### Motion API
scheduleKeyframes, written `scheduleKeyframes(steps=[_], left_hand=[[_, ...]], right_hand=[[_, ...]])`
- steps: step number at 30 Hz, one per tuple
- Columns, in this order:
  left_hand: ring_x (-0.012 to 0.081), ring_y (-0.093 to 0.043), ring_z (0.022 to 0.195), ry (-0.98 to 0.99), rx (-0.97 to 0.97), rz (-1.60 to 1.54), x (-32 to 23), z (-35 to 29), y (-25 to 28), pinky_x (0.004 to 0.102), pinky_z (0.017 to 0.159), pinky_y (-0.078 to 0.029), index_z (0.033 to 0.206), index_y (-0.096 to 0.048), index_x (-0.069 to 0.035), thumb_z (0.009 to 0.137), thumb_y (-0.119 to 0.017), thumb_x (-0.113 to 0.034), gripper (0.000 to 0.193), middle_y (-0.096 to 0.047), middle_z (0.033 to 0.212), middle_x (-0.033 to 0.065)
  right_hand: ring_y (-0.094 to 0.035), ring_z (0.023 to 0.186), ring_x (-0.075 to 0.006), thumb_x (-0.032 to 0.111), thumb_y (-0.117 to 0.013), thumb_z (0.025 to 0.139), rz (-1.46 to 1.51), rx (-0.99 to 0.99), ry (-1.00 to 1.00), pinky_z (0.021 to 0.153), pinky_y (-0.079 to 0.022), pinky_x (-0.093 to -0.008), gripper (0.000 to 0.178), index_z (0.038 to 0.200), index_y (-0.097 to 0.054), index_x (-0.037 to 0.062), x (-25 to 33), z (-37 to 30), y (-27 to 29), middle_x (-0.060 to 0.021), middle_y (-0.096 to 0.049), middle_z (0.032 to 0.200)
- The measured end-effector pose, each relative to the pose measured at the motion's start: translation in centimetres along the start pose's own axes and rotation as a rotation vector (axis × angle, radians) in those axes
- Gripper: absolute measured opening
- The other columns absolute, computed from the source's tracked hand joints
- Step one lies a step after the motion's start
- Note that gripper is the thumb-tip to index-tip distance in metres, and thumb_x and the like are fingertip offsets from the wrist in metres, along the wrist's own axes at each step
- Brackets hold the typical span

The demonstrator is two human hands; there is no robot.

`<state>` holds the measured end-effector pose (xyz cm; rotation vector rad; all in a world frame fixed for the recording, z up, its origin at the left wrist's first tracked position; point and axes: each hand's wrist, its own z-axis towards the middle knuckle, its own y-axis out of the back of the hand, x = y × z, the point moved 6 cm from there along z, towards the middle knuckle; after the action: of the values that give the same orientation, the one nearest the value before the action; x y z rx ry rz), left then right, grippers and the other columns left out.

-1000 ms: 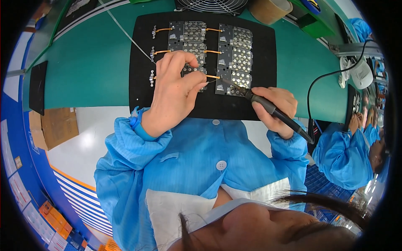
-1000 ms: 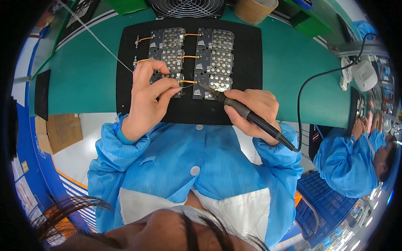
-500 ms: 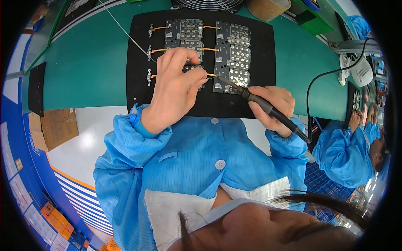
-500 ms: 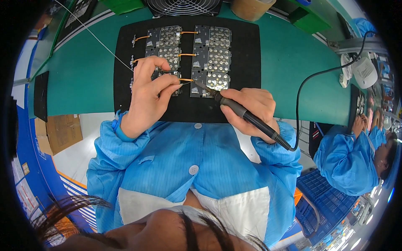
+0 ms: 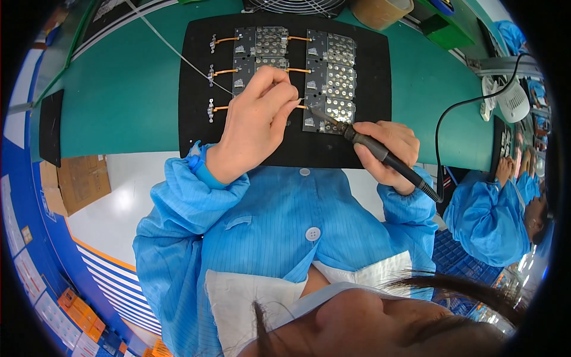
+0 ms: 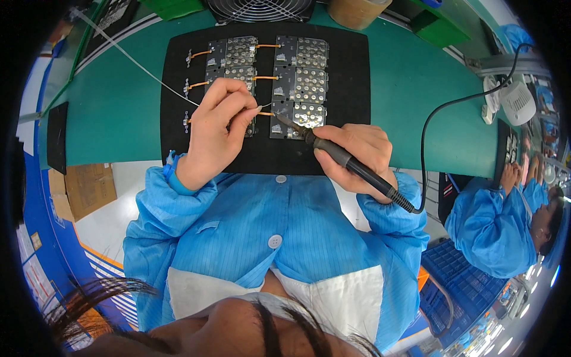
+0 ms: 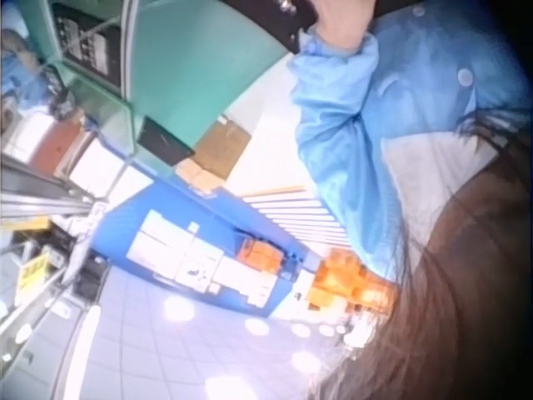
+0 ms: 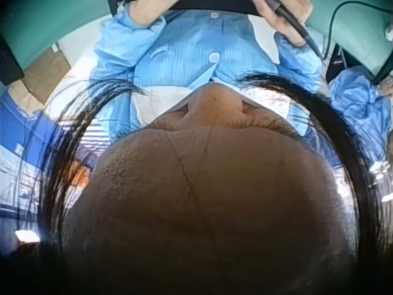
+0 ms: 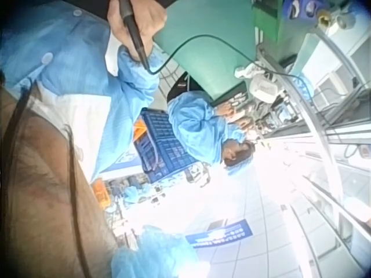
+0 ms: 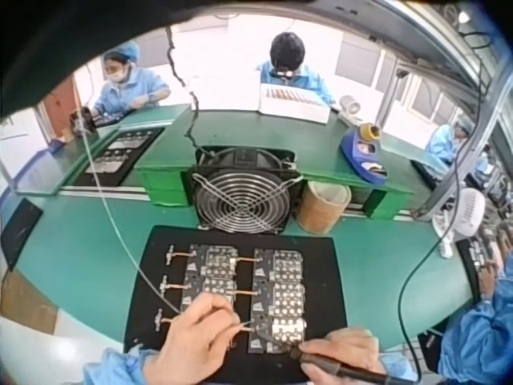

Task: The person solders electronic components onto a printed circuit board using a soldering iron and solder wire.

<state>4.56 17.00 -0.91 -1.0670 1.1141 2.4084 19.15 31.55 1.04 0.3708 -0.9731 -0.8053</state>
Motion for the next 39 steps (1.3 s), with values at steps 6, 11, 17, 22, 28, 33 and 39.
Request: scheduleKeyframes(steps=[6, 11, 17, 22, 28, 33, 39], left_hand=[[0.0195, -0.058, 0.071, 0.110, 0.119, -0.015, 1.3, -0.1, -1.1, 0.0304, 0.060, -0.046, 0.088, -0.063, 0.002, 0.078, -0.069, 0.005, 0.012, -0.051, 0.095, 0.0093], [0.0185, -0.057, 0.069, 0.094, 0.148, -0.008, 1.5, 0.0, -1.4, 0.0298, 0.058, -0.044, 0.087, -0.065, 0.003, 0.077, -0.070, 0.005, 0.012, -0.051, 0.094, 0.0090], [0.0258, -0.061, 0.070, 0.133, 0.130, -0.048, 1.7, -0.1, -1.3, 0.0379, 0.062, -0.049, 0.084, -0.065, 0.003, 0.077, -0.070, 0.002, 0.009, -0.052, 0.093, 0.0111], [0.0249, -0.061, 0.071, 0.139, 0.115, -0.054, 1.6, -0.1, -1.3, 0.0367, 0.062, -0.049, 0.084, -0.065, 0.002, 0.077, -0.070, 0.002, 0.009, -0.052, 0.094, 0.0106], [0.0241, -0.061, 0.070, 0.148, 0.106, -0.047, 1.8, -0.2, -1.4, 0.0357, 0.062, -0.049, 0.084, -0.066, 0.002, 0.077, -0.070, 0.001, 0.008, -0.053, 0.093, 0.0100], [0.0185, -0.057, 0.068, 0.136, 0.107, -0.055, 1.7, -0.2, -1.5, 0.0307, 0.057, -0.045, 0.085, -0.066, 0.003, 0.077, -0.070, 0.004, 0.009, -0.052, 0.092, 0.0087], [0.0124, -0.053, 0.066, 0.122, 0.107, -0.054, 1.6, -0.2, -1.7, 0.0260, 0.053, -0.041, 0.087, -0.067, 0.003, 0.077, -0.070, 0.007, 0.011, -0.050, 0.092, 0.0071]], right_hand=[[-0.058, 0.045, -0.0183, 0.011, -0.072, 0.073, -0.006, -0.002, 0.004, 0.041, -0.042, -0.0280, 0.024, 0.092, -0.068, -0.0036, -0.1, 0.2, 0.0, -0.0092, -0.061, 0.059], [-0.058, 0.045, -0.0181, 0.011, -0.072, 0.073, 0.003, 0.005, 0.021, 0.040, -0.041, -0.0274, 0.024, 0.092, -0.068, -0.0038, 0.0, 0.1, 0.1, -0.0089, -0.061, 0.058], [-0.058, 0.045, -0.0176, 0.012, -0.072, 0.073, 0.000, 0.009, 0.015, 0.040, -0.041, -0.0270, 0.024, 0.091, -0.068, -0.0031, 0.0, 0.3, 0.2, -0.0090, -0.061, 0.058], [-0.058, 0.046, -0.0179, 0.012, -0.072, 0.074, -0.003, 0.010, 0.009, 0.041, -0.042, -0.0270, 0.023, 0.091, -0.068, -0.0027, -0.1, 0.5, 0.3, -0.0094, -0.062, 0.060], [-0.059, 0.047, -0.0189, 0.012, -0.071, 0.074, 0.029, 0.021, 0.008, 0.042, -0.043, -0.0273, 0.022, 0.091, -0.068, -0.0018, -0.2, 0.4, 0.4, -0.0094, -0.062, 0.061], [-0.060, 0.048, -0.0192, 0.013, -0.072, 0.074, -0.002, 0.033, -0.020, 0.043, -0.044, -0.0277, 0.022, 0.091, -0.068, -0.0016, -0.3, 0.5, 0.6, -0.0093, -0.063, 0.062], [-0.061, 0.048, -0.0198, 0.013, -0.072, 0.075, 0.029, 0.035, -0.017, 0.043, -0.045, -0.0277, 0.022, 0.091, -0.069, -0.0014, -0.5, 0.3, 0.7, -0.0096, -0.065, 0.064]])
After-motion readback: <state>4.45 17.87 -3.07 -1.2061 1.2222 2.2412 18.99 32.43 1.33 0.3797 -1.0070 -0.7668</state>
